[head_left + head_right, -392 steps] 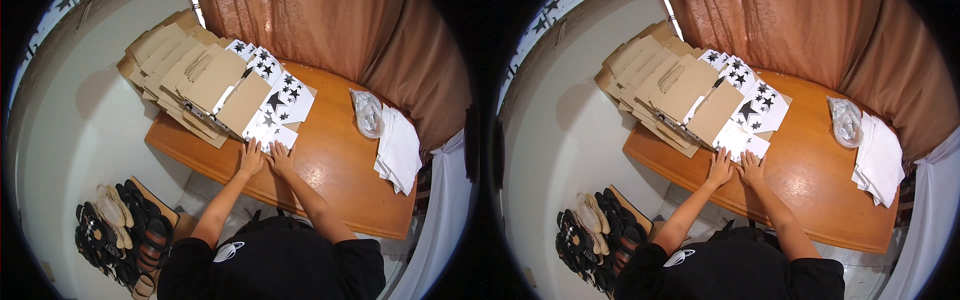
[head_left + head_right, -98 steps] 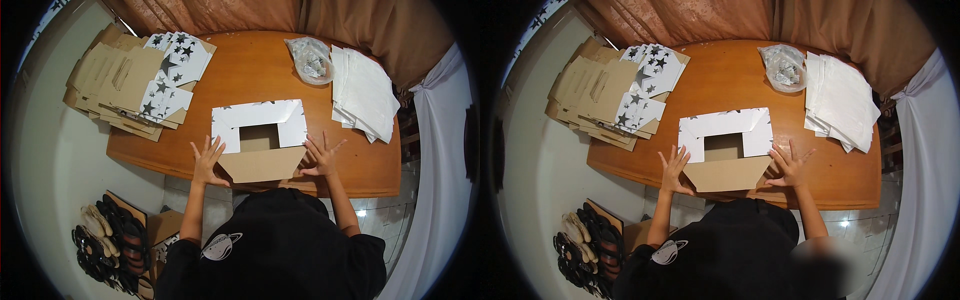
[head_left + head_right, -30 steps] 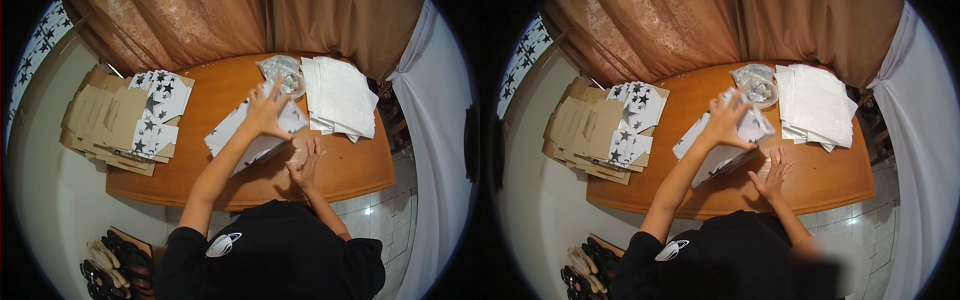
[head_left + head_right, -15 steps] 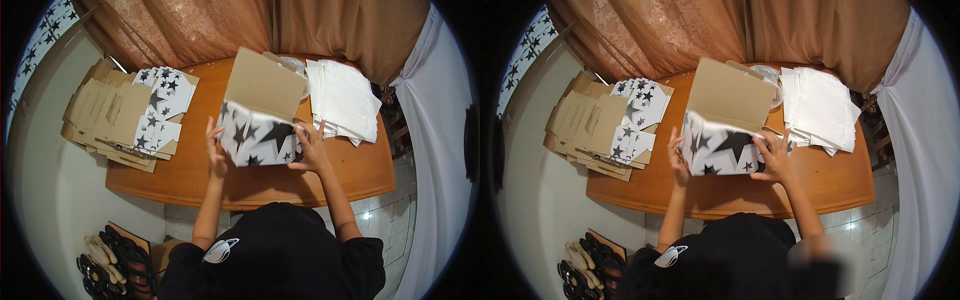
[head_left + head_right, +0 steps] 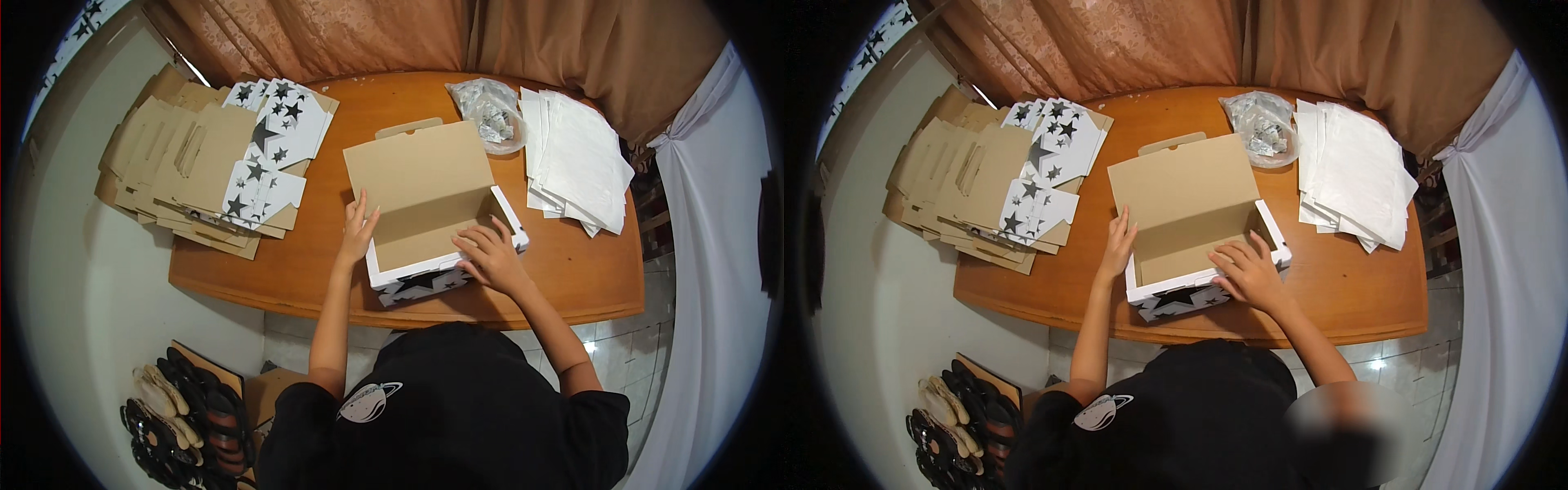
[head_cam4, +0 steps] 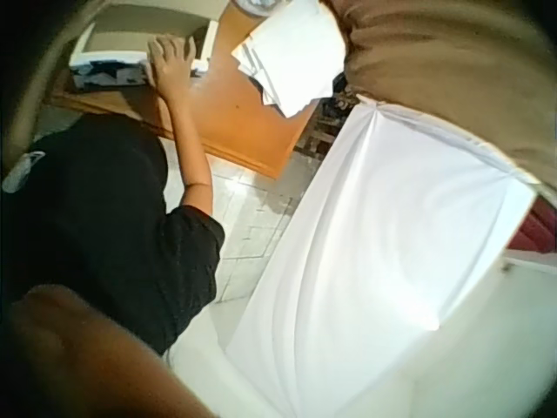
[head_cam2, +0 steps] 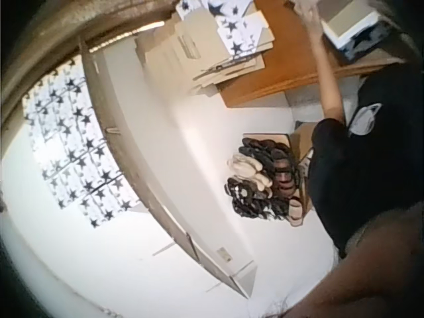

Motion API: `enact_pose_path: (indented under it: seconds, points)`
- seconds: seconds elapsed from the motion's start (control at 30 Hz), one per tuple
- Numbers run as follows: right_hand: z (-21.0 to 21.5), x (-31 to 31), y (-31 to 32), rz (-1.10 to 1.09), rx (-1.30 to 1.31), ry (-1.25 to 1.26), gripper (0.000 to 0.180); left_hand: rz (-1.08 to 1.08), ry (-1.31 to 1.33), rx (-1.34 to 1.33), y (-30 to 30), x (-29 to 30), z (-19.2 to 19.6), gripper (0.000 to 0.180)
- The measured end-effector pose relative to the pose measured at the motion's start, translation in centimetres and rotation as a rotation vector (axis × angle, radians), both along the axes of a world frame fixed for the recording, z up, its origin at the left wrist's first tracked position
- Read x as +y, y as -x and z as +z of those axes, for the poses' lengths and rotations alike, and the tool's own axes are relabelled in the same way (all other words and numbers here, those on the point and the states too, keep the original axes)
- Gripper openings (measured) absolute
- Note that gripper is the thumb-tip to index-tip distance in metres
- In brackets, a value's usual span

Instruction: Assembling cardboard shoe boxes, lining them with tissue paper, adding packets, and stacking them on a storage shelf.

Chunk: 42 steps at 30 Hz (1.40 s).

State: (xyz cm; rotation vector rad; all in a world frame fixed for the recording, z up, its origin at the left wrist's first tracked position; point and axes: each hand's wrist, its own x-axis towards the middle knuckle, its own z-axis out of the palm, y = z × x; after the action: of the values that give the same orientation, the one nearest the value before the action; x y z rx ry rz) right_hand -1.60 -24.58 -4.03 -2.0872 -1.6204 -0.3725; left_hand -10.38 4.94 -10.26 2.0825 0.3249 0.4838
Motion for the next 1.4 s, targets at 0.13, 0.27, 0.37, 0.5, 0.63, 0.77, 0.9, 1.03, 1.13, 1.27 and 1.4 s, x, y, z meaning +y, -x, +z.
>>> enact_pose_path:
  seconds: [0.13,0.27,0.37,0.5,0.63,0.77,0.9,1.03,1.13,1.27,1.4]
  points:
    - [-2.6,-0.5,0.6,-0.01,0.076,0.09,0.023,0.089,-0.029,0.212,-1.2,-1.9,1.7,0.059]
    - [-4.5,-0.2,2.4,-0.035,0.105,0.147,0.022,0.2,-0.325,0.455,-1.4,-2.8,2.8,0.055]
    - [-3.4,0.4,2.7,-0.084,0.173,0.146,0.019,0.309,-0.641,0.384,-1.5,-3.9,2.0,0.053]
    - [-2.9,-0.2,2.2,-0.17,0.211,-0.014,0.019,0.17,-0.692,0.156,-2.8,-8.2,3.5,0.05]
    - [-2.2,-1.3,1.0,-0.446,0.244,-0.274,0.025,-0.117,-0.578,0.075,-4.8,-12.8,4.5,0.048]
    - [-1.9,-4.5,-1.9,-0.73,0.171,-0.369,0.023,-0.301,-0.537,-0.042,-9.1,-17.7,4.3,0.043]
    - [-2.6,-9.0,-5.1,-0.924,0.135,-0.383,0.019,-0.453,-0.546,-0.118,-14.6,-22.8,3.5,0.042]
    - [-4.6,-13.6,-8.5,-1.032,0.118,-0.359,0.02,-0.526,-0.629,-0.182,-19.9,-27.6,1.9,0.031]
    - [-5.8,-16.4,-11.0,-1.039,0.137,-0.264,0.019,-0.673,-0.74,-0.131,-23.1,-30.0,0.5,0.023]
    - [-6.7,-19.1,-13.2,-0.956,0.172,-0.197,0.017,-0.598,-0.911,-0.116,-25.4,-31.5,-1.1,0.026]
    - [-7.1,-20.4,-14.6,-0.927,0.232,-0.171,0.022,-0.534,-0.978,-0.115,-25.0,-32.2,0.1,0.036]
